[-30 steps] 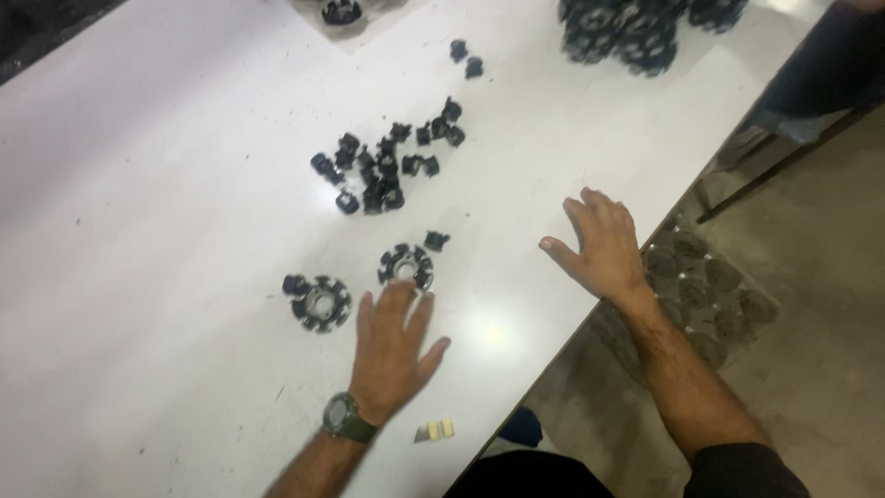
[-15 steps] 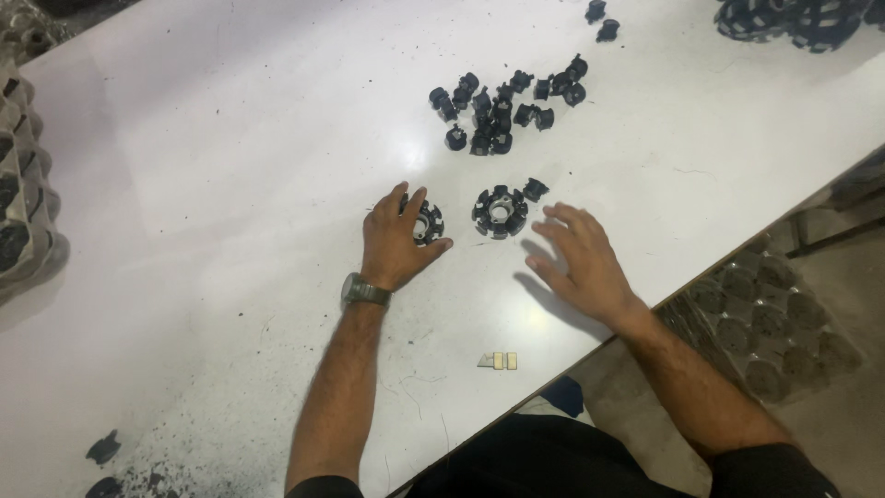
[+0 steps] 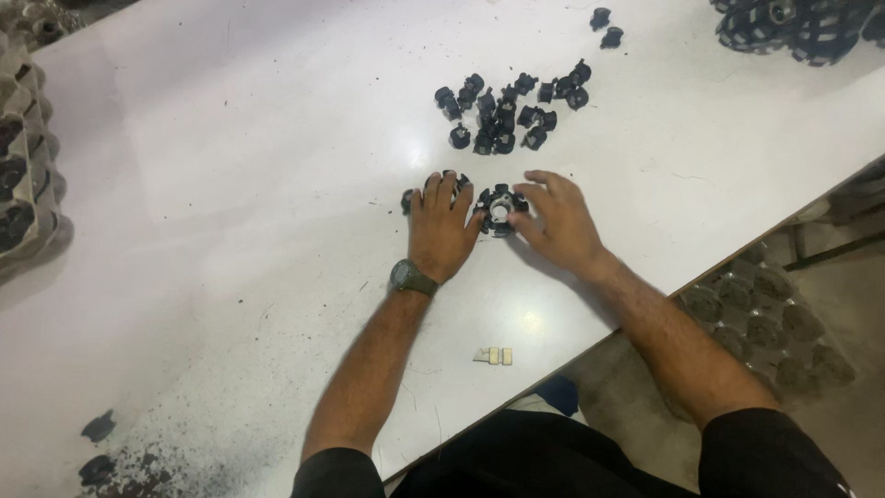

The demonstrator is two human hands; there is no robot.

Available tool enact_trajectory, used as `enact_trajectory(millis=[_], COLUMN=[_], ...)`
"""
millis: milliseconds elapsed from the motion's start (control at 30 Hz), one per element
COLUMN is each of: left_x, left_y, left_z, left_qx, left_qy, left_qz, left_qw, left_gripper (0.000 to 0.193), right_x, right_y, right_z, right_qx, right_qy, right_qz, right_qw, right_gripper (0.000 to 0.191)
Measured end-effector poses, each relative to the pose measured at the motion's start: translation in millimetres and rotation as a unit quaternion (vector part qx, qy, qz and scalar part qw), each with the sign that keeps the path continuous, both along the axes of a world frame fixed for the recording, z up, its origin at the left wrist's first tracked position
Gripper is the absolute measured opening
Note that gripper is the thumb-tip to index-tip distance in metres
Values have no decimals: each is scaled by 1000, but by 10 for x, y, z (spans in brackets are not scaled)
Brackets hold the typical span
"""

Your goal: The person sits at a white workbench and fits small light-colored pads into black toothed mechanical parts, using a small blade to trim and press the pads into place. They work on the parts one at a time and set finished parts aside on the table.

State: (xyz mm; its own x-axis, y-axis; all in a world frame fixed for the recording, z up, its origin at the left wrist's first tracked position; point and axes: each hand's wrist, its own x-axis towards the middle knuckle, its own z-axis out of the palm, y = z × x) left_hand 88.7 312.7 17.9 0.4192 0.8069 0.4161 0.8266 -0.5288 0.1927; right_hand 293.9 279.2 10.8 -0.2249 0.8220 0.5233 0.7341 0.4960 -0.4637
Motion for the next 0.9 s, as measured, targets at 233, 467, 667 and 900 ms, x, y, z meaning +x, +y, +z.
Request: enact_trajectory(millis=[233,467,667,900], left_x=[-191,-86,365,889], left_y=[-19,283,251,102], left_z=[-55,133,204,-26], left_qx=[-18,-158,-114,-167], left_qy=[-51,7,-169,-137], left_qz=[-6,39,-4,-52], left_qw=[999,987,979,975], left_gripper=[71,81,89,76], right_x=[-44,108,135,222], right_y=[20,62,120,66], right_z=[-101,-122,-43,5], right_qx=[-99,-83,-165,-124], right_qy=[-18,-45,22,46], right_qz=[13,-52,-94,-23], right_qw=[995,994,982,991], right_gripper=[38,46,107,102])
